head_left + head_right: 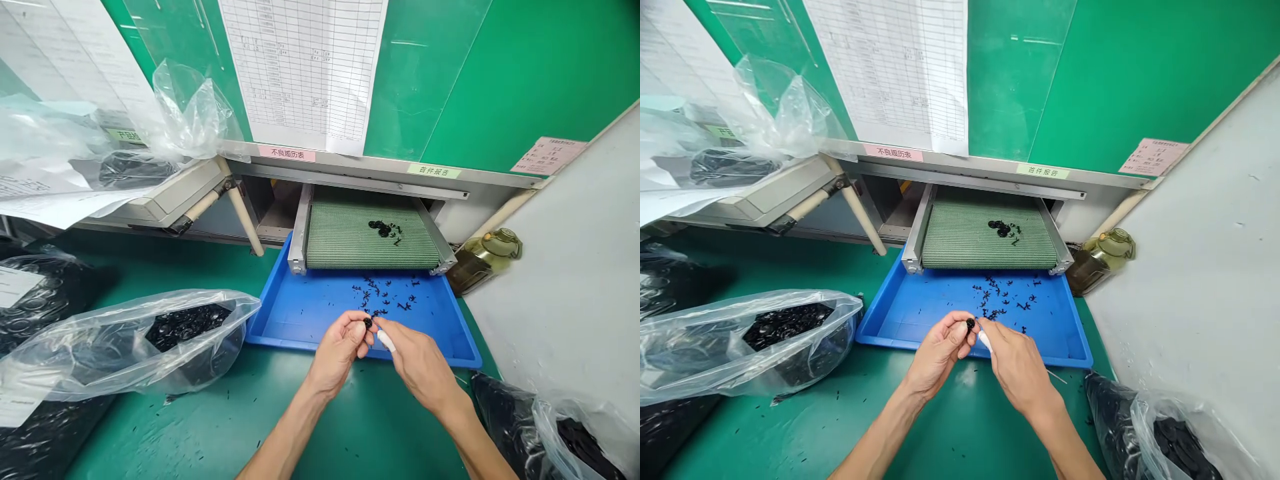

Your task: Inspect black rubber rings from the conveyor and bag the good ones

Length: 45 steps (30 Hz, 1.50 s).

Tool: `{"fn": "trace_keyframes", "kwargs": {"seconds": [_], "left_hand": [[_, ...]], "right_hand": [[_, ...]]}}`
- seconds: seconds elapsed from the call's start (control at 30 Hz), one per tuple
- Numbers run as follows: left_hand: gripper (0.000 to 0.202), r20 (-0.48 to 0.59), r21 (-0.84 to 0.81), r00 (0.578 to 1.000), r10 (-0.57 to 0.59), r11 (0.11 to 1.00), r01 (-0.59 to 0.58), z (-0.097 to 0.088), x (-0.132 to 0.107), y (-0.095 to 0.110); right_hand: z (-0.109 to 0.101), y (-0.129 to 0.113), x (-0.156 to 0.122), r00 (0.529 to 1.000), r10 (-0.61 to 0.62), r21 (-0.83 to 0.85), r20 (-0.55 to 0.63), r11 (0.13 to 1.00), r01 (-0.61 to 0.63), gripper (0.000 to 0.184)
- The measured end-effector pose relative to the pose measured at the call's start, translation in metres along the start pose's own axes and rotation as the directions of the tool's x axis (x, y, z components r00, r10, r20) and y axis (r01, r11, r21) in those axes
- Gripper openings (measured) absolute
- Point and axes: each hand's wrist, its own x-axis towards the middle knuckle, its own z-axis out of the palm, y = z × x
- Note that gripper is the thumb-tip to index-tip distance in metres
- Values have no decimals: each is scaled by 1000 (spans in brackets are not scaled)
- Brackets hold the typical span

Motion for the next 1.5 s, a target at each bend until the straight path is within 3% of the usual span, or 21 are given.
{"fn": "trace_keyframes", "kwargs": {"seconds": [0.27,0.8,0.97,1.1,1.17,1.27,1.33,1.5], "left_hand": [[32,-54,47,999,-1,999,3,10,-7,-1],[30,-130,284,991,18,959,20,16,-12,-4],[26,-177,317,979,96,948,-36,13,-6,-20],[25,-239,316,959,155,946,-74,4,3,-41],[25,-258,317,952,163,945,-76,0,9,-49],[25,-262,296,955,142,953,-61,-5,17,-53],[24,-283,247,953,107,968,-36,-7,21,-53],[17,-275,-84,958,-80,995,59,-12,25,-43]], "right_hand": [[-2,-6,-4,988,-110,-303,-106,950,73,27],[-5,-1,-6,994,-111,-387,10,916,107,23],[7,-7,-4,999,5,-364,34,931,8,21],[28,-14,0,967,253,-321,29,919,-231,20],[39,-12,2,941,337,-210,25,922,-324,20],[45,6,8,929,368,9,40,929,-369,25],[37,28,20,932,361,73,-18,930,-359,28],[-16,95,97,937,244,-95,-248,957,-275,43]]}}
